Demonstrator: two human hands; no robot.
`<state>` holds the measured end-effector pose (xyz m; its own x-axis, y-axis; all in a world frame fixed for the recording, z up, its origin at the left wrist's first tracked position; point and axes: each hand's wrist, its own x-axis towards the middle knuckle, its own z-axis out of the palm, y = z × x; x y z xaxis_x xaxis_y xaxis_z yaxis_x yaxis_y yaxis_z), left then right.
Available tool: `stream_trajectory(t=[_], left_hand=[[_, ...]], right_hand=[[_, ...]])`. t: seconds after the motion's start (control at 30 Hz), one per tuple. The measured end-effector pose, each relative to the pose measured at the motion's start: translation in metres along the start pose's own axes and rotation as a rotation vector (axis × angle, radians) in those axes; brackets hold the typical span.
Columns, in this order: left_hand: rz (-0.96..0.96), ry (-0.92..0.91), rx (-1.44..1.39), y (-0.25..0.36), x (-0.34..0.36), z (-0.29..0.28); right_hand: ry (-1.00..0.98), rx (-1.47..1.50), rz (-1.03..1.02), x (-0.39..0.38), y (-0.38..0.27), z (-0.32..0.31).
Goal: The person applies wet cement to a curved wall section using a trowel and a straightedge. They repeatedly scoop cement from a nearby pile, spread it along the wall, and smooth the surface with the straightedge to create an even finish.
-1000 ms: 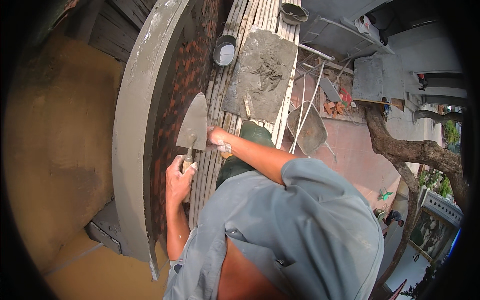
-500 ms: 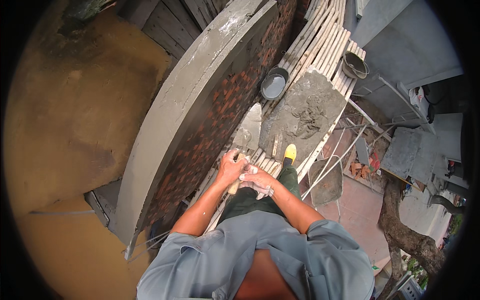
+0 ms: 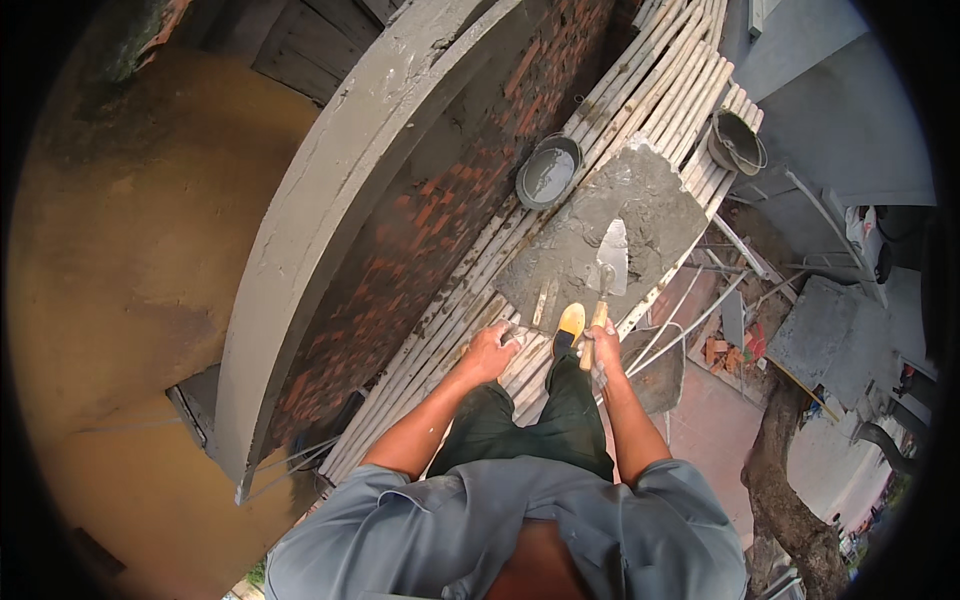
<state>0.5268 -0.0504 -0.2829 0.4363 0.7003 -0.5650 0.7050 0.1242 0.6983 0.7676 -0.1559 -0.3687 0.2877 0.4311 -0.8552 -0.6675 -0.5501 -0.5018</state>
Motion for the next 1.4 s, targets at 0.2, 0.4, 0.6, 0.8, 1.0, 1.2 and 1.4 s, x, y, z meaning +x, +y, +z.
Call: stream_trajectory(t=[0.2, 0.4, 0.6, 0.8, 1.0, 1.2, 1.4], left_hand=[[-0.347, -0.076, 0.219, -0.147, -0.001, 0.04], [-0.82, -0.239, 0.131, -0.282, -0.051, 0.081], [-0.929, -0.23, -0.01, -0.302, -0.059, 0.122], [-0.951, -0.137, 0.086, -0.317, -0.046, 0.143], [-1.005, -0.071, -0.022, -0.33, -0.041, 0.149], [-1.04, -0.128, -0.045, -0.314, -0.035, 0.151], [-1.0, -0.213, -0.16, -0.271, -0.036, 0.141]], right_hand=[[0.329, -0.015, 0.153, 0.108, 0.063, -0.089], [0.402, 0.088, 0.224, 0.18, 0.145, -0.113], [0.475, 0.163, 0.276, 0.28, 0.213, -0.117], [0.58, 0.188, 0.256, 0.419, 0.232, -0.145], [0.534, 0.135, 0.219, 0.501, 0.185, -0.166], [0.446, 0.213, -0.03, 0.447, 0.137, -0.158], [0.304, 0.186, -0.205, 0.328, 0.054, -0.154]])
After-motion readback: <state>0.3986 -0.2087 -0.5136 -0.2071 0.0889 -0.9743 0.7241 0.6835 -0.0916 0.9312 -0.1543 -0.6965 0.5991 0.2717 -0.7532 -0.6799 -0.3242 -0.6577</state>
